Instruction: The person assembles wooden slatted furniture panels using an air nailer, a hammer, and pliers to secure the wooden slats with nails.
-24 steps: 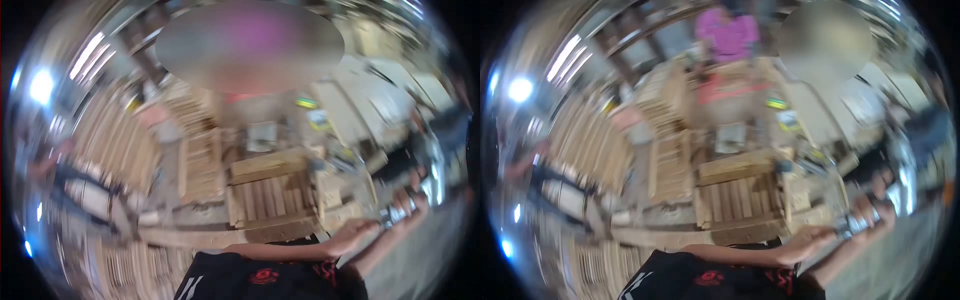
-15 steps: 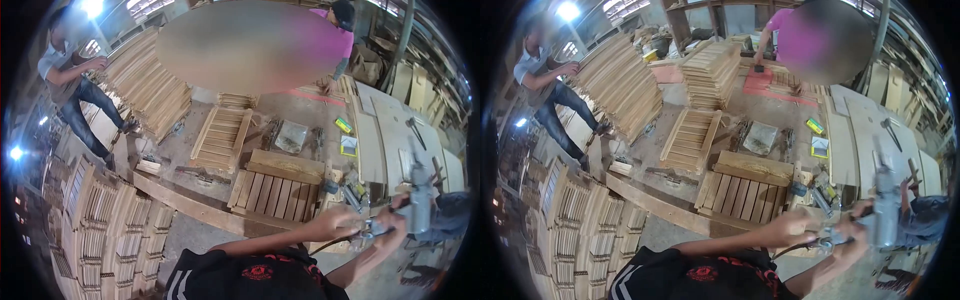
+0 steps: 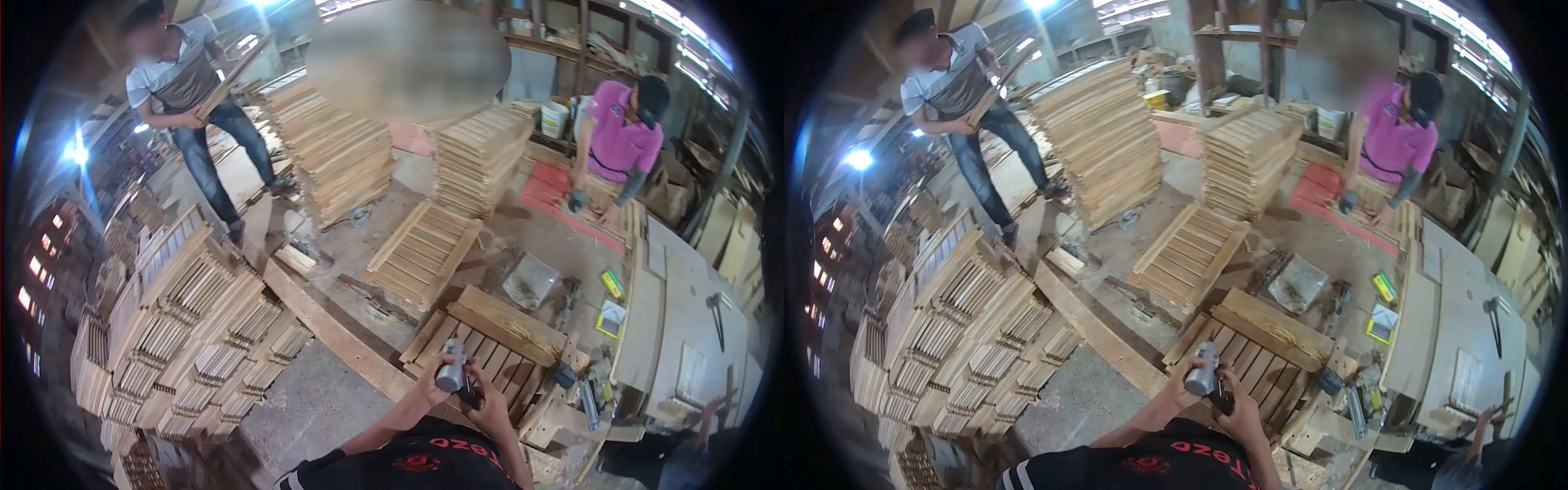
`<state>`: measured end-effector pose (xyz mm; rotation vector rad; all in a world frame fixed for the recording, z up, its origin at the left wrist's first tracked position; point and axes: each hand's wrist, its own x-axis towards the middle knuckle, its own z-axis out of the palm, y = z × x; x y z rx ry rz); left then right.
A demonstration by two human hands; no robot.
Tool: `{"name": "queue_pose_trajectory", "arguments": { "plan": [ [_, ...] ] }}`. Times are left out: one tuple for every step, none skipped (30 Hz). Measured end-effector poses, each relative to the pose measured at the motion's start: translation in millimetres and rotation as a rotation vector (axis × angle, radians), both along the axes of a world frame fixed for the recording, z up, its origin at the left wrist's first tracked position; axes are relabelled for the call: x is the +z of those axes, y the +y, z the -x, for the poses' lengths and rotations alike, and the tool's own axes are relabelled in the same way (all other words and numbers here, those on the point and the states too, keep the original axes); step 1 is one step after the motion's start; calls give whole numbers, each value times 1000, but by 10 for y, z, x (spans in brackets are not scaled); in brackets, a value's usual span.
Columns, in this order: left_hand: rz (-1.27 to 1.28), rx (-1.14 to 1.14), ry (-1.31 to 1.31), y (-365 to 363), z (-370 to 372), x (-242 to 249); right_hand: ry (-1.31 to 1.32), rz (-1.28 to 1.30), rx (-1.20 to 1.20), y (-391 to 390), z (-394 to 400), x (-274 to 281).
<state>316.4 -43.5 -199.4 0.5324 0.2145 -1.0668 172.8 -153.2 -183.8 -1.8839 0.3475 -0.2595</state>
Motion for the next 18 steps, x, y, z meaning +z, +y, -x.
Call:
{"name": "queue_pose_trajectory", "arguments": {
  "plan": [
    [22,68,52,58,-50,-57,21,-94,8,-20,69,-112],
    [38,137,112,150,-85,-165,-64,104,-93,-71,157,-287],
    [48,201,181,267,-44,-246,24,-29,-69,-139,327,-512],
    [25,245,107,340,-17,57,117,-161,-58,-216,527,-749],
    [69,246,75,413,-96,65,216,-292,-65,-246,718,-907],
    [110,232,54,477,-131,47,316,-418,-51,-226,887,-951],
    [60,263,-21,500,-164,184,413,-547,-52,-219,1081,-980],
    [19,286,-107,486,-269,357,422,-368,-160,-222,1521,-1911],
    [60,293,-160,485,-400,425,419,-447,-184,-197,1779,-1860],
    [102,300,-208,474,-501,467,413,-525,-211,-164,2031,-1760],
    [133,342,-277,436,-549,654,395,-592,-233,-182,2225,-1684],
    [164,391,-349,411,-576,848,281,-534,-257,-148,2553,-1993],
    [210,351,-330,385,-641,912,164,-607,-484,-103,2647,-1940],
    [256,316,-315,366,-706,959,37,-671,-703,-62,2652,-1856],
    [296,281,-302,353,-729,969,-96,-731,-920,-8,2580,-1680],
    [330,237,-292,328,-731,916,-183,-808,-1108,-40,2393,-1343],
    [368,212,-270,296,-682,870,-274,-880,-1300,-127,2222,-1025],
    [405,182,-248,261,-613,828,-384,-895,-1336,-217,2230,-938]
  ]
}}
